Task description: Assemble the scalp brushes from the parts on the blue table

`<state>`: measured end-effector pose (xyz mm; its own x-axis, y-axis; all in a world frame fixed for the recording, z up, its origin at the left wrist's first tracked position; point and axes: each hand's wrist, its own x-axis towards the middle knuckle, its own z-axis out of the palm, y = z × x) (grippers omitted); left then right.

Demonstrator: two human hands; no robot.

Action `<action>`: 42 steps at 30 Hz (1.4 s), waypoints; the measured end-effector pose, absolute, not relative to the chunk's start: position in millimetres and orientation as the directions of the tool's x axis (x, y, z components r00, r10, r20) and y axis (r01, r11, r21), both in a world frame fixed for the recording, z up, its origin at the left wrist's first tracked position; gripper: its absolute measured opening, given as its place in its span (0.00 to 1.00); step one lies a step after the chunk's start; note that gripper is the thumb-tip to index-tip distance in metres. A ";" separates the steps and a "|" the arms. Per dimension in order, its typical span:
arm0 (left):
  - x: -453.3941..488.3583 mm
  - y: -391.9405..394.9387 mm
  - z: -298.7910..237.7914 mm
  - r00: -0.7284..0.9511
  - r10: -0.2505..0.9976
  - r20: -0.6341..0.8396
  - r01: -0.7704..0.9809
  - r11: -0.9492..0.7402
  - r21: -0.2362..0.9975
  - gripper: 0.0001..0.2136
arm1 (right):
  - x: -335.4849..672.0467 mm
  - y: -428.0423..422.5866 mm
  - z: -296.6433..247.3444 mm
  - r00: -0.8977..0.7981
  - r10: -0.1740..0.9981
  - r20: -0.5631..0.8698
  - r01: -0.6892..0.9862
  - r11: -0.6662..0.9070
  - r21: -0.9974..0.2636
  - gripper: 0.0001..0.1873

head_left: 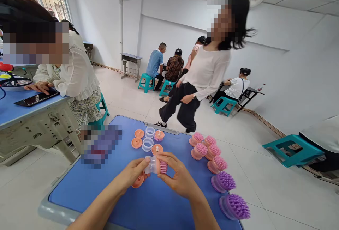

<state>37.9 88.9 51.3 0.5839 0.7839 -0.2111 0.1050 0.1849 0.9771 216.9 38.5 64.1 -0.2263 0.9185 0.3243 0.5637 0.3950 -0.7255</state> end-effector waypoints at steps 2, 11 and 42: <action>37.6 89.2 50.9 0.594 0.781 -0.193 0.091 0.173 0.981 0.25 | 217.2 37.7 65.5 -0.226 0.916 0.330 0.559 0.400 -0.726 0.27; 36.1 89.3 49.0 0.677 0.727 -0.117 -0.027 0.183 0.983 0.22 | 214.6 41.7 65.9 -0.131 0.988 0.086 0.441 0.136 -0.887 0.17; 37.9 88.3 52.7 0.647 0.760 -0.059 -0.026 0.099 0.995 0.17 | 220.3 42.1 64.4 -0.161 0.983 0.085 0.220 0.120 -0.968 0.21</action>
<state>37.9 88.3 52.7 0.6467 0.7605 -0.0592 -0.0258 0.0994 0.9947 220.3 42.1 64.4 -0.1605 0.9834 0.0850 0.2199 0.1196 -0.9682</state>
